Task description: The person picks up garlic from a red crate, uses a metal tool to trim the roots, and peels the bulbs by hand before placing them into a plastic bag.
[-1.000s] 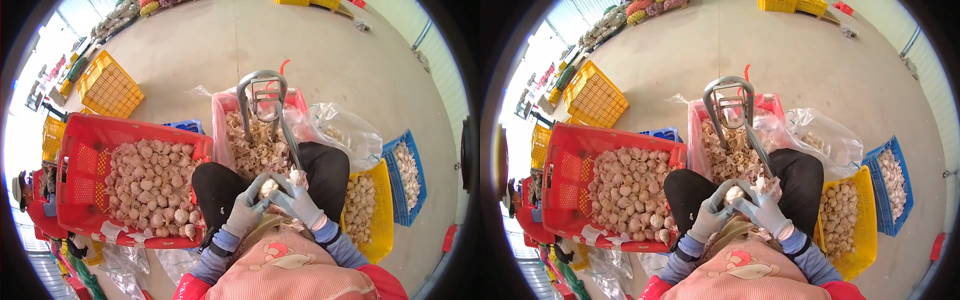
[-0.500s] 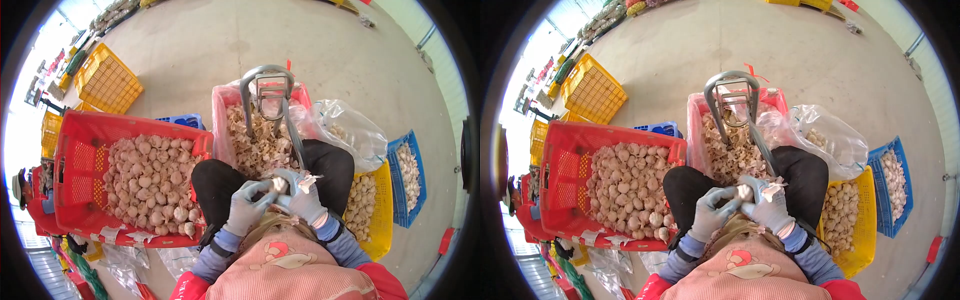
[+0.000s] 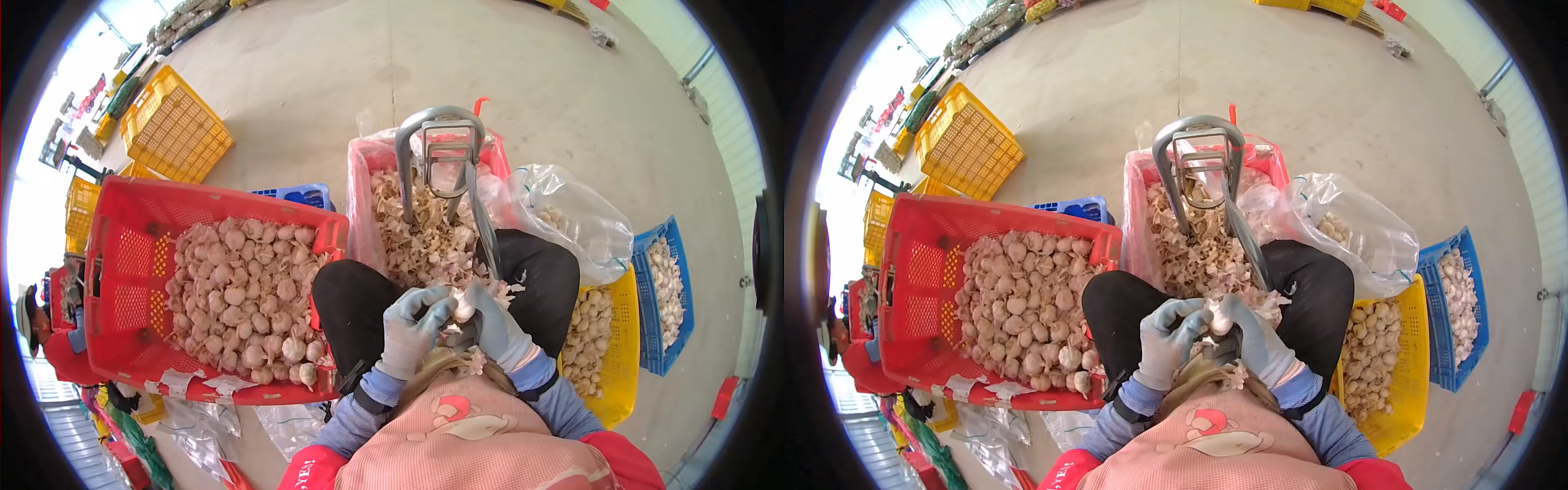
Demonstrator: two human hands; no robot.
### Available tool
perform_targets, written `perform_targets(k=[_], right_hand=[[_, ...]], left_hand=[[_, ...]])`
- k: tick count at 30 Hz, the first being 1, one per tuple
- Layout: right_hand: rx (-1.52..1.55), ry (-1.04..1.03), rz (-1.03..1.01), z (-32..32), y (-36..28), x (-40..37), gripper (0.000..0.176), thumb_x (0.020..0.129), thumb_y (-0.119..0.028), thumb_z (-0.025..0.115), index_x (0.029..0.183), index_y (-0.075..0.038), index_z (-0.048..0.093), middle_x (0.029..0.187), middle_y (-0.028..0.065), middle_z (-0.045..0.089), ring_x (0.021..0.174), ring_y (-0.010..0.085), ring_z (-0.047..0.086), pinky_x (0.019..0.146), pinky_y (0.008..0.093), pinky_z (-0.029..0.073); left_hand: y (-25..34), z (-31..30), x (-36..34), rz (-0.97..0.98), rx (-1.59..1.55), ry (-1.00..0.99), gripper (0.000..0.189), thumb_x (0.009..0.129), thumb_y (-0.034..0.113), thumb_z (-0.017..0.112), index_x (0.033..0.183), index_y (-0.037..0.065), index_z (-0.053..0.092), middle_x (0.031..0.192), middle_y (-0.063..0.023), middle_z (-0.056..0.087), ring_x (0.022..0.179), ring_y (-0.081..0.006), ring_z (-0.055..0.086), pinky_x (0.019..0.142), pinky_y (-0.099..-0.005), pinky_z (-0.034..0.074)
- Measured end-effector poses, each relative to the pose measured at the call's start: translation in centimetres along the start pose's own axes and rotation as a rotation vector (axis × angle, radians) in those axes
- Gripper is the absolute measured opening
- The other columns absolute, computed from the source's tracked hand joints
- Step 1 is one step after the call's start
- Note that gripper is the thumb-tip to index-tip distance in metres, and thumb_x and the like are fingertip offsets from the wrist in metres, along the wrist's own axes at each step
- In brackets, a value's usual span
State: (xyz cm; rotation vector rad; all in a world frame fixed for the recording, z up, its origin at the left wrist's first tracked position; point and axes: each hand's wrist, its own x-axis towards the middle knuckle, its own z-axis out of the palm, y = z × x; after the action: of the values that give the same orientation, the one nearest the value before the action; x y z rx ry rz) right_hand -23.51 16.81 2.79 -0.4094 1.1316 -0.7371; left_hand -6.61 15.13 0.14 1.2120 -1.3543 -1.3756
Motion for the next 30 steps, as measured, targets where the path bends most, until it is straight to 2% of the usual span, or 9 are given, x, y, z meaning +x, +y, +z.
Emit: perform_targets(k=[5,9,12,17,23,24,26,27,30], right_hand=[[0.140,-0.094,0.060,-1.4,0.7,0.6,0.078,0.087,-0.076,0.044,0.109,-0.004,0.063,0.080,0.0062,0.065,0.062,0.0139,0.063,0.053,0.0257,0.050],[0.088,-0.010,0.033,-0.4,0.0,-0.1,0.076,0.088,-0.075,0.042,0.109,-0.004,0.063,0.078,0.0063,0.065,0.062,0.0144,0.063,0.054,0.0258,0.050],[0.020,0.062,0.047,-0.1,0.5,-0.1,0.074,0.090,-0.072,0.044,0.111,-0.003,0.061,0.080,0.0077,0.066,0.061,0.0150,0.063,0.056,0.0266,0.051],[0.108,0.119,-0.072,-0.4,0.1,0.1,0.066,0.092,-0.067,0.048,0.113,-0.005,0.060,0.086,0.0096,0.067,0.068,0.0165,0.067,0.063,0.0295,0.055],[-0.263,0.051,-0.333,-1.4,2.1,2.1,0.046,0.100,-0.043,0.050,0.117,-0.002,0.060,0.092,0.0116,0.069,0.081,0.0199,0.070,0.071,0.0301,0.055],[-0.563,0.088,-0.515,-3.2,4.6,4.0,0.039,0.101,-0.035,0.051,0.117,-0.001,0.061,0.093,0.0121,0.069,0.082,0.0208,0.070,0.072,0.0313,0.054],[-0.585,0.105,-0.292,-2.2,2.9,2.6,0.034,0.101,-0.029,0.053,0.116,0.000,0.063,0.091,0.0127,0.070,0.082,0.0230,0.070,0.073,0.0344,0.053],[-0.709,0.192,-0.579,-2.4,3.1,2.5,0.031,0.098,-0.029,0.057,0.110,-0.002,0.067,0.088,0.0126,0.071,0.079,0.0274,0.069,0.070,0.0396,0.052],[-0.900,0.347,-0.672,0.8,-1.3,-1.0,0.029,0.096,-0.030,0.059,0.109,-0.006,0.068,0.088,0.0136,0.071,0.083,0.0307,0.068,0.072,0.0379,0.051]], left_hand=[[-1.6,-0.5,1.1,-0.276,-0.265,0.122,0.026,0.091,0.010,0.067,0.116,0.002,0.067,0.095,-0.0061,0.067,0.073,-0.0064,0.059,0.065,-0.0219,0.048],[0.6,-0.9,0.1,0.123,0.199,0.054,0.053,0.080,0.011,0.076,0.129,0.003,0.059,0.113,-0.0100,0.057,0.080,-0.0133,0.062,0.071,-0.0295,0.053],[1.8,0.2,0.1,0.348,0.332,-0.020,0.034,0.078,0.009,0.075,0.112,0.006,0.070,0.096,-0.0109,0.064,0.080,-0.0211,0.065,0.074,-0.0310,0.053],[-2.9,-0.4,0.3,-0.039,-0.084,0.138,0.018,0.091,-0.001,0.061,0.107,-0.001,0.067,0.091,-0.0039,0.069,0.082,-0.0115,0.065,0.076,-0.0247,0.052],[0.6,-0.4,0.2,0.300,0.294,-0.039,0.054,0.075,0.014,0.081,0.125,0.004,0.063,0.122,-0.0137,0.059,0.102,-0.0228,0.063,0.084,-0.0324,0.054],[0.4,-0.3,0.1,0.230,0.302,-0.066,0.057,0.073,0.013,0.083,0.124,0.000,0.062,0.124,-0.0134,0.060,0.108,-0.0241,0.062,0.089,-0.0324,0.051],[-0.7,-0.8,0.6,0.196,0.188,-0.112,0.054,0.083,0.017,0.076,0.130,0.000,0.058,0.126,-0.0131,0.061,0.107,-0.0243,0.063,0.089,-0.0326,0.052],[-0.9,-1.1,0.5,0.012,-0.066,-0.129,0.054,0.086,0.018,0.072,0.134,0.001,0.054,0.127,-0.0130,0.060,0.108,-0.0245,0.063,0.090,-0.0333,0.052],[-1.0,-2.2,-0.1,-0.325,-0.678,-0.188,0.055,0.095,0.020,0.061,0.144,0.002,0.042,0.130,-0.0125,0.059,0.112,-0.0251,0.063,0.092,-0.0354,0.053]])
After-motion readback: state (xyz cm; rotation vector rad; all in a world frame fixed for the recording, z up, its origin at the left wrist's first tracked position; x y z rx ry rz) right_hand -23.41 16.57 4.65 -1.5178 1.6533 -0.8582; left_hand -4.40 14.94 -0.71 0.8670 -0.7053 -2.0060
